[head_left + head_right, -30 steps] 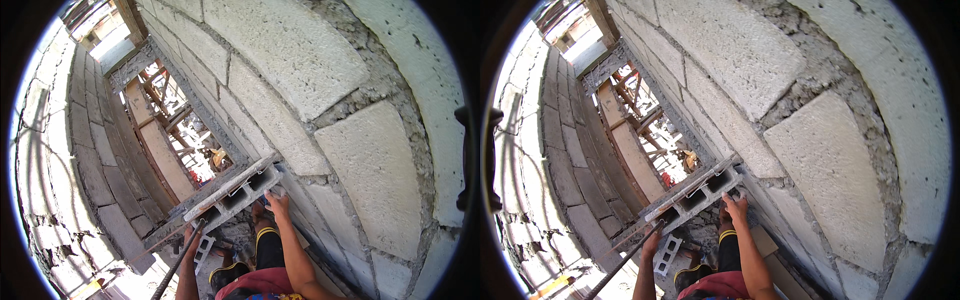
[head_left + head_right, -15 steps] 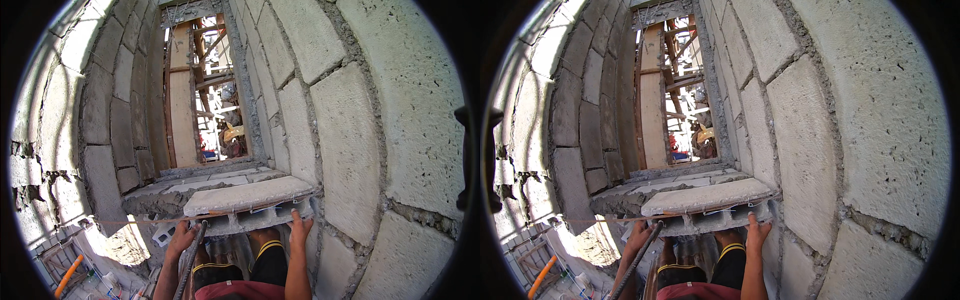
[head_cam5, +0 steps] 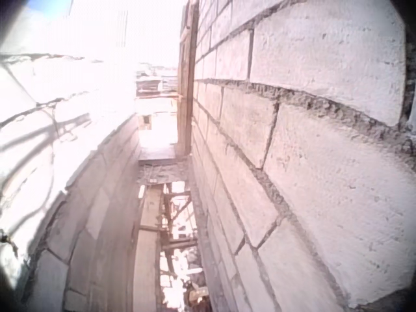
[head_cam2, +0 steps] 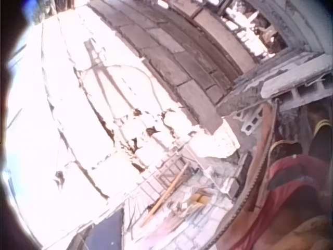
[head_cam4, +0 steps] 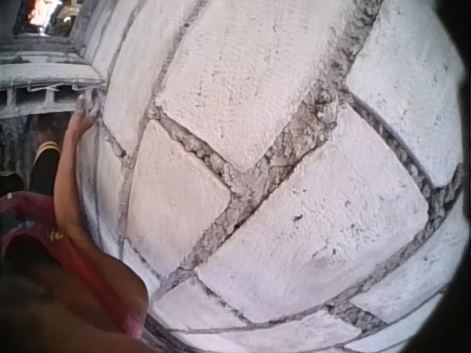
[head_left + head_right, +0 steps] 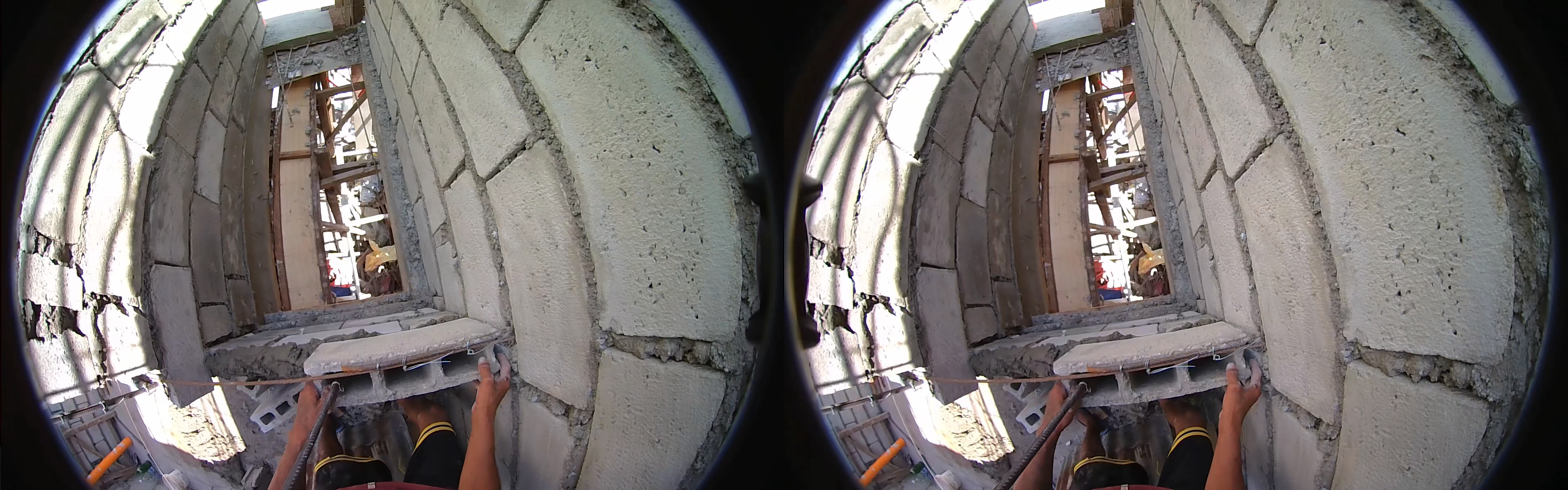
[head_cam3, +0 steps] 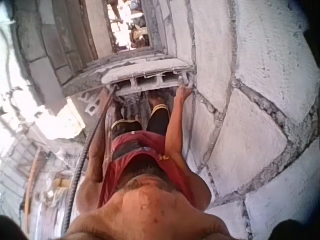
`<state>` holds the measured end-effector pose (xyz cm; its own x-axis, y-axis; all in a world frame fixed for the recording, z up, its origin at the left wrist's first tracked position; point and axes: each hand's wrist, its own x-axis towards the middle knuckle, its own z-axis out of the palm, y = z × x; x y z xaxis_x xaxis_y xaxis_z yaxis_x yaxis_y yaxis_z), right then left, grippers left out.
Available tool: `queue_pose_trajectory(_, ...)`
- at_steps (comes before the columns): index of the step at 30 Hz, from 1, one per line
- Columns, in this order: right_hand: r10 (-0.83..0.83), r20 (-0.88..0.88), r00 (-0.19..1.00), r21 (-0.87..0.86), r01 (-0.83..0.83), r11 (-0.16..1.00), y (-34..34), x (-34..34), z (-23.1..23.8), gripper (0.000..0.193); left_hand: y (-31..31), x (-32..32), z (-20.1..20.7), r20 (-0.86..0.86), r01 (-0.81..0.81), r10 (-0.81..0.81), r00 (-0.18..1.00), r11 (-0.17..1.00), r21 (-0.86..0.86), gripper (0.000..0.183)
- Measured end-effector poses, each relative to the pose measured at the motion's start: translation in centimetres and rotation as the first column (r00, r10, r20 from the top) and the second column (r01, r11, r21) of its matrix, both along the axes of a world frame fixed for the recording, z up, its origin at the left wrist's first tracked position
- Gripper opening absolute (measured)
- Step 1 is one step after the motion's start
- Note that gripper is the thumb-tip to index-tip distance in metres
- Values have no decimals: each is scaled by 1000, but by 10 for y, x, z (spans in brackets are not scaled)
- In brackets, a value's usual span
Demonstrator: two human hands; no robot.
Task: The person scoops wet cement with a trowel and applies it to the top of a partially built cinder block wall. They then pick up a concrete block, place it on the mortar, and adjust its position to align with the wall.
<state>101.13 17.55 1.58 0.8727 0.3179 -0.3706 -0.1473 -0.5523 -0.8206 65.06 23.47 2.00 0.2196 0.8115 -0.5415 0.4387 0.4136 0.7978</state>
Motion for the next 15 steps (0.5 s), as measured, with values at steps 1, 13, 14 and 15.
queue_pose_trajectory(1,8,-46,999,-18,-9,1000,-1,7,-1,58,-2,1,-5,-123,18,-16,992,1000,16,50)
queue_pose_trajectory(13,367,206,907,-232,-319,919,-8,27,7,33,9,7,-6,-316,128,-103,943,990,59,39)
queue_pose_trajectory(14,361,196,912,-285,-299,911,-7,26,8,33,9,7,-7,-308,105,-72,949,990,90,41)
queue_pose_trajectory(15,372,220,902,-229,-323,918,-6,25,9,33,7,8,-8,-305,75,-34,952,990,123,43)
